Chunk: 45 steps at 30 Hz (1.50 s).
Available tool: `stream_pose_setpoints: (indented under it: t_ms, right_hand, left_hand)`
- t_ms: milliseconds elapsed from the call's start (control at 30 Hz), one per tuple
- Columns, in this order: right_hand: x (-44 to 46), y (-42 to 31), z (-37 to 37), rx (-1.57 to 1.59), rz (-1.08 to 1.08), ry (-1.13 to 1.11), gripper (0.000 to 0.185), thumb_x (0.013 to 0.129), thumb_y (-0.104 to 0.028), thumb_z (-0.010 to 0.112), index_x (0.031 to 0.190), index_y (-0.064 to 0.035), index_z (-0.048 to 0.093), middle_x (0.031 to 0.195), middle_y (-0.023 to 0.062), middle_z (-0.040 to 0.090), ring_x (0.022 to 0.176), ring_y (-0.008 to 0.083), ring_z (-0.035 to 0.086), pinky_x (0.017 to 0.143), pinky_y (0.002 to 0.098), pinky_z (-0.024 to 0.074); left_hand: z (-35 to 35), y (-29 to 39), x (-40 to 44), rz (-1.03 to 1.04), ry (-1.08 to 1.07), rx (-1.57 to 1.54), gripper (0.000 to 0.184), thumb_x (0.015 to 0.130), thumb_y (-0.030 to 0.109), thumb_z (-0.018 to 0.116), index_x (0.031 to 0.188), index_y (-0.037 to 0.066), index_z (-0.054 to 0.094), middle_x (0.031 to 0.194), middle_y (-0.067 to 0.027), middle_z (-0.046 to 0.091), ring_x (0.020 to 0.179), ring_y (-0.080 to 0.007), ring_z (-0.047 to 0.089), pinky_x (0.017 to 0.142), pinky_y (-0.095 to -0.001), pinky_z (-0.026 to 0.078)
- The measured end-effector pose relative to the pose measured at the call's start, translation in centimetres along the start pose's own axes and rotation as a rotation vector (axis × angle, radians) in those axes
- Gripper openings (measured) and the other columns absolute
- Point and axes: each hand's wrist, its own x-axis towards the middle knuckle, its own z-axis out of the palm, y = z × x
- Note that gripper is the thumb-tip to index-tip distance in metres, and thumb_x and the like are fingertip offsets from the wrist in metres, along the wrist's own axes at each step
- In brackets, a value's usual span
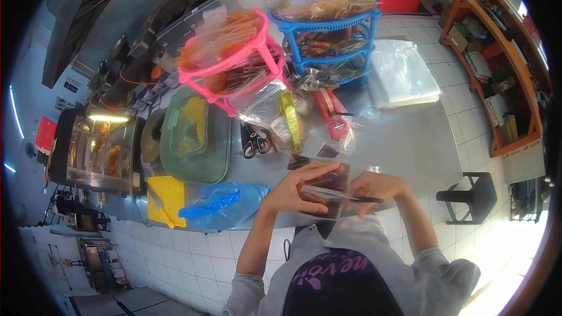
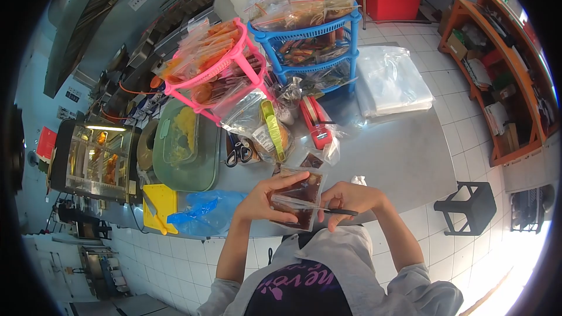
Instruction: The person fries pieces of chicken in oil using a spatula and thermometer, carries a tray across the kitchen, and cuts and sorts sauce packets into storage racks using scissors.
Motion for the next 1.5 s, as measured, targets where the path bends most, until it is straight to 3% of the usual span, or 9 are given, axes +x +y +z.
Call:
stream_pose_setpoints:
  t_ms: [167, 467, 533, 700, 767, 833, 967, 1267, 1500]
  right_hand:
    - [0.8, 0.9, 0.3, 0.077, -0.002, -0.016, 0.045, 0.065, -0.028, 0.087, 0.094, -0.0015, 0.066, 0.055, -0.0045, 0.055, 0.047, 0.0030, 0.045, 0.042, 0.0200, 0.0308]
    - [4.0, 3.0, 2.0, 0.127, -0.469, 0.191, 0.060, 0.060, -0.029, 0.090, 0.104, -0.0002, 0.060, 0.083, 0.0019, 0.063, 0.051, 0.0051, 0.051, 0.044, 0.0198, 0.0392]
    - [3.7, 4.2, 1.4, 0.005, -0.194, 0.045, 0.087, 0.061, -0.044, 0.086, 0.128, -0.0022, 0.048, 0.122, 0.0101, 0.053, 0.105, 0.0210, 0.055, 0.089, 0.0318, 0.0467]
    - [2.1, 0.9, 1.8, -0.056, 0.170, -0.066, 0.064, 0.068, -0.039, 0.082, 0.113, -0.0017, 0.057, 0.102, 0.0068, 0.060, 0.089, 0.0141, 0.059, 0.073, 0.0300, 0.0491]
    - [0.7, 2.0, 0.9, -0.014, 0.192, -0.072, 0.056, 0.069, -0.034, 0.082, 0.109, -0.0017, 0.059, 0.091, 0.0048, 0.063, 0.082, 0.0121, 0.061, 0.066, 0.0293, 0.0495]
    - [-1.7, 5.2, -0.5, 0.103, 0.067, 0.367, 0.044, 0.070, -0.015, 0.082, 0.104, -0.0015, 0.058, 0.065, 0.0067, 0.064, 0.051, 0.0114, 0.060, 0.045, 0.0247, 0.0459]
    - [-5.6, 12.1, -4.9, -0.561, 0.384, 1.221, 0.055, 0.058, -0.018, 0.087, 0.099, -0.0025, 0.054, 0.065, 0.0100, 0.061, 0.060, 0.0263, 0.063, 0.053, 0.0363, 0.0472]
    - [-5.1, 14.3, -6.2, -0.825, 0.377, 1.434, 0.056, 0.060, -0.004, 0.078, 0.107, -0.0004, 0.047, 0.087, 0.0211, 0.062, 0.079, 0.0377, 0.062, 0.066, 0.0445, 0.0478]
    - [-4.9, 12.8, -5.9, -0.693, 0.492, 1.342, 0.048, 0.066, -0.002, 0.073, 0.106, 0.0033, 0.048, 0.098, 0.0251, 0.061, 0.087, 0.0415, 0.062, 0.073, 0.0466, 0.0494]
  left_hand:
    - [0.2, -0.2, 0.3, 0.004, -0.073, -0.007, 0.085, 0.065, 0.003, 0.082, 0.140, 0.007, 0.042, 0.139, -0.0081, 0.046, 0.124, -0.0187, 0.047, 0.104, -0.0305, 0.037]
    - [1.0, -1.1, 0.6, -0.114, -0.083, -0.095, 0.095, 0.059, 0.014, 0.087, 0.142, 0.008, 0.040, 0.138, -0.0096, 0.048, 0.119, -0.0189, 0.051, 0.103, -0.0297, 0.035]
    - [0.9, -1.0, 0.7, -0.130, -0.080, -0.098, 0.097, 0.058, 0.011, 0.087, 0.143, 0.008, 0.039, 0.139, -0.0095, 0.046, 0.119, -0.0182, 0.050, 0.101, -0.0289, 0.036]
    - [0.1, -1.3, -0.3, -0.201, -0.102, -0.107, 0.100, 0.059, 0.005, 0.086, 0.144, 0.008, 0.035, 0.140, -0.0090, 0.046, 0.120, -0.0156, 0.048, 0.096, -0.0274, 0.042]
    - [-1.6, -3.2, -1.6, 0.021, 0.059, -0.039, 0.092, 0.061, 0.001, 0.083, 0.142, 0.006, 0.039, 0.138, -0.0091, 0.047, 0.118, -0.0143, 0.049, 0.093, -0.0272, 0.045]
    - [-3.4, -4.4, -3.9, -0.043, 0.220, -0.099, 0.085, 0.064, 0.000, 0.081, 0.140, 0.006, 0.042, 0.136, -0.0094, 0.049, 0.112, -0.0133, 0.054, 0.091, -0.0264, 0.047]
    - [-4.5, -6.4, -7.1, -0.249, 0.581, -0.015, 0.070, 0.069, -0.001, 0.079, 0.133, 0.006, 0.051, 0.123, -0.0087, 0.061, 0.100, -0.0113, 0.060, 0.088, -0.0257, 0.049]
    - [-1.1, -13.1, -4.3, -0.233, 0.552, 0.087, 0.053, 0.075, 0.004, 0.078, 0.125, 0.006, 0.060, 0.109, -0.0083, 0.066, 0.093, -0.0092, 0.060, 0.081, -0.0219, 0.048]
    - [0.9, -18.8, -2.4, -0.241, 0.869, 0.003, 0.084, 0.072, 0.016, 0.082, 0.142, 0.008, 0.036, 0.097, -0.0126, 0.068, 0.078, -0.0132, 0.066, 0.066, -0.0258, 0.053]
